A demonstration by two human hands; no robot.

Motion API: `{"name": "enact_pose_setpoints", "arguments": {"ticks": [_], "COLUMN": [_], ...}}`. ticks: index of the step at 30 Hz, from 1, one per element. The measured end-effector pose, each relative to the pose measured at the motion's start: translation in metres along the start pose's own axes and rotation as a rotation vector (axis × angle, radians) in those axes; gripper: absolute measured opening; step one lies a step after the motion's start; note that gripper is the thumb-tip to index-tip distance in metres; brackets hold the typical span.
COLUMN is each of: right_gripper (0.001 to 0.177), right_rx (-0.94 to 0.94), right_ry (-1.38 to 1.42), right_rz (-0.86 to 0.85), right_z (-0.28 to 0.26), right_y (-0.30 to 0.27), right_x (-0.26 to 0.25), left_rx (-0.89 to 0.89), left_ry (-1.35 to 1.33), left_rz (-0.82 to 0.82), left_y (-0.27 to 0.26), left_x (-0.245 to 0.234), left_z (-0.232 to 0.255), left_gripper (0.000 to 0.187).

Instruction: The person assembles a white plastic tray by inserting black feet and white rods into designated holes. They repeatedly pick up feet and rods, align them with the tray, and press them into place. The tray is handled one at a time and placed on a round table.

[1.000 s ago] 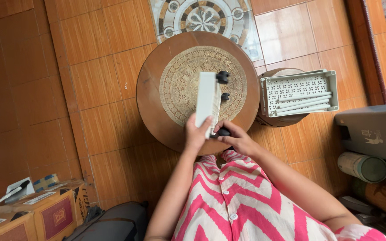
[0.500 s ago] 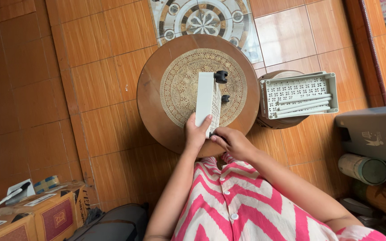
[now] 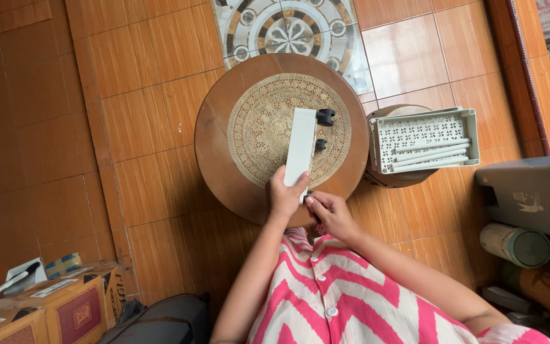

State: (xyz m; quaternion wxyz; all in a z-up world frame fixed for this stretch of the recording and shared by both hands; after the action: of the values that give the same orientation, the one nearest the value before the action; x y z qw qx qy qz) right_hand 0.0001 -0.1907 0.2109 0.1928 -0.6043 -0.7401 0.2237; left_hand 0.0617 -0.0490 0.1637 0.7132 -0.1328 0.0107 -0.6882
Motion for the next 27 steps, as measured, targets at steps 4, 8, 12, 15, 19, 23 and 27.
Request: {"name": "enact_pose_setpoints", "arguments": {"ticks": [4,8,12,15,19,23,27], "right_gripper": [0.016,0.014,0.018,0.021,0.025,0.019,0.020], "right_rx": [-0.688,-0.922,-0.607,-0.583,-0.224,-0.151,-0.162], "right_ry": [-0.507,-0.649,-0.559,-0.388,0.167,0.392,0.353], "right_rz": [0.161,0.273,0.286,0.185,-0.008,-0.049,-0.048], "right_z": [-0.016,-0.014,0.004,0.019,0.023,0.019,0.023], "right_y": [-0.002,-0.009,-0.010,0.000,0.016,0.019,0.020], "right_x": [-0.009,-0.035,-0.053,-0.043,-0.037,-0.040,-0.044], "left_rx": [-0.014,-0.191,0.051,-0.016,-0.035,0.107,0.072], "left_ry": [-0.018,-0.184,0.086,-0.030,-0.057,-0.030,0.302], "left_rz": [-0.006,0.095,0.029,0.100,0.098,0.066,0.041], "left_y": [0.001,0.021,0.032,0.029,0.030,0.019,0.009], "left_x": [0.005,-0.040,-0.047,-0.048,-0.045,-0.029,-0.016], "left_z": [0.013,0.042,0.044,0.027,0.018,0.026,0.053], "left_gripper": [0.020,0.021,0.024,0.022,0.020,0.020,0.023]}}
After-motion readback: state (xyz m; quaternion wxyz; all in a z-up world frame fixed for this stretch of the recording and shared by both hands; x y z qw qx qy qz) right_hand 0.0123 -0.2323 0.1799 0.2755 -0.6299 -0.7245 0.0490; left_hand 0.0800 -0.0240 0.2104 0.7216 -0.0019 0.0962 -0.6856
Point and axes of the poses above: each hand's wrist, its own y-axis towards the middle knuckle, its own x-axis out of the palm, z = x × y, the point moved 1 cm from there along y, towards the middle knuckle, and after that the axes turned 4 degrees about -y, right-handed, at the moved point
